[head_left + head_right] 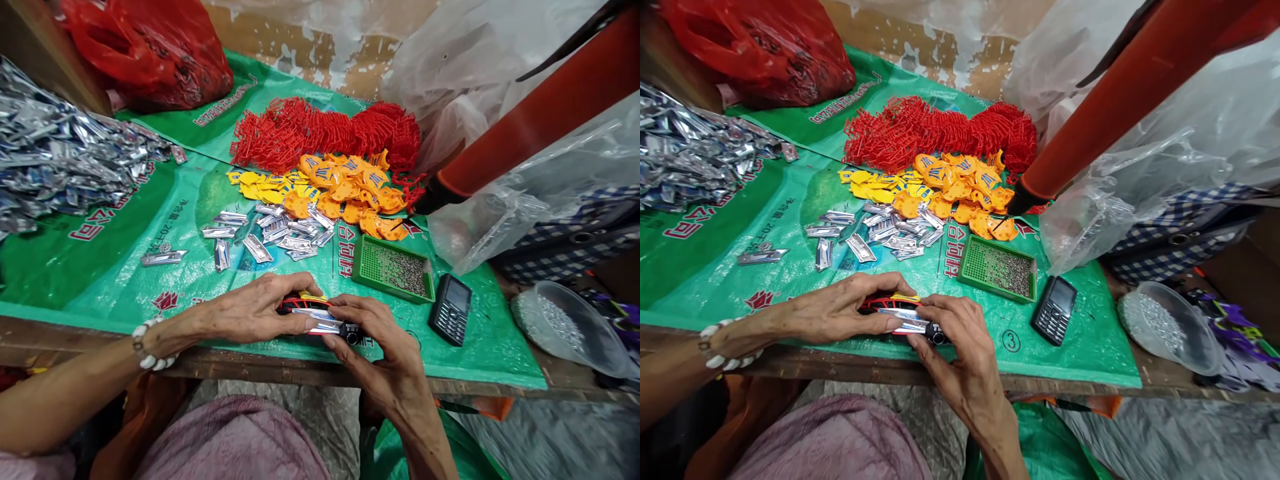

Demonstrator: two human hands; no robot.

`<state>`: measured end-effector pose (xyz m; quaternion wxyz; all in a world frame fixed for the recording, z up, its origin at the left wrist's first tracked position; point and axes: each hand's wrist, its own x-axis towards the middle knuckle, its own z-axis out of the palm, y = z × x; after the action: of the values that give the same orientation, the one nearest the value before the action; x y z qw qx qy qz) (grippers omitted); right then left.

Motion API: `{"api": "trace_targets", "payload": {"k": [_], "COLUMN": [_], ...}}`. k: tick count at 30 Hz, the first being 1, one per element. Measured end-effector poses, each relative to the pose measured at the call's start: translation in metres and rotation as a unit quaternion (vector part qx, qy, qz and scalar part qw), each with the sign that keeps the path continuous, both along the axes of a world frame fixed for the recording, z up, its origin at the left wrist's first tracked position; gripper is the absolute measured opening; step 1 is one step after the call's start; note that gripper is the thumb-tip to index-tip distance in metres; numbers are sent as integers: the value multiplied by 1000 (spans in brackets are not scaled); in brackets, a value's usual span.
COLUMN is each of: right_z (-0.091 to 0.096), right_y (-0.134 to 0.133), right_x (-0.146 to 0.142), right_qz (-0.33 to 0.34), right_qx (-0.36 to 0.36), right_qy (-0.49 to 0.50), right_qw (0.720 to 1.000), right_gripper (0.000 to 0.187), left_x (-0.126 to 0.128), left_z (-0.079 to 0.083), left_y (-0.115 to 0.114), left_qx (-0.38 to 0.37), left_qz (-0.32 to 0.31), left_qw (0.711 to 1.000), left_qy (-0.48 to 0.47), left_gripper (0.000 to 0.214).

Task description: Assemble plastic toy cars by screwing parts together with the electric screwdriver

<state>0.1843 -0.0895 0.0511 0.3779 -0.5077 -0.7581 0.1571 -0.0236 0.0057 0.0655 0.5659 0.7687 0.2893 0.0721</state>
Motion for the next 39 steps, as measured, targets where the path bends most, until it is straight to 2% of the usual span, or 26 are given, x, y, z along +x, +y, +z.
{"api": "trace_targets", "payload": {"k": [6,13,17,19,21,23,25,27,30,31,34,36,39], "right_z": [-3,-6,-3,4,16,30,46,61,79,84,93,97,101], "right_y": [1,3,1,2,6,19,41,71,121,136,165,171,166], "right_x": [1,-1,5,18,36,55,71,80,82,82,78,74,69], "right_qz": [-12,-11,-30,-73,-155,-245,-281,-263,-158,-122,-77,-71,-68], "right_qx": [-17,-29,29,45,34,13,12,47,95,103,103,112,155], "right_qy": [38,66,46,39,54,94,143,176,201,214,277,311,331], "right_qw": [999,997,998,996,986,965,949,947,962,964,952,941,928], "right_gripper": [21,19,37,38,29,24,31,51,72,70,46,35,33], "left_x": [10,22,24,27,32,37,40,42,43,43,44,45,46], "left_z": [2,5,4,3,2,1,0,-1,-2,-2,-2,-2,-3], "left_y": [3,4,6,7,8,8,8,8,9,10,10,10,10], "left_qx": [-17,-5,-67,-82,-69,-47,-34,-31,-39,-40,-35,-37,-53], "left_qz": [38,17,29,37,43,32,15,6,6,7,13,18,27], "left_qw": [998,997,997,996,997,998,999,999,999,999,999,999,998], "left_qy": [42,69,29,16,16,15,11,4,-4,-5,8,19,26], "left_gripper": [43,40,37,39,42,44,45,45,46,46,46,45,44]}}
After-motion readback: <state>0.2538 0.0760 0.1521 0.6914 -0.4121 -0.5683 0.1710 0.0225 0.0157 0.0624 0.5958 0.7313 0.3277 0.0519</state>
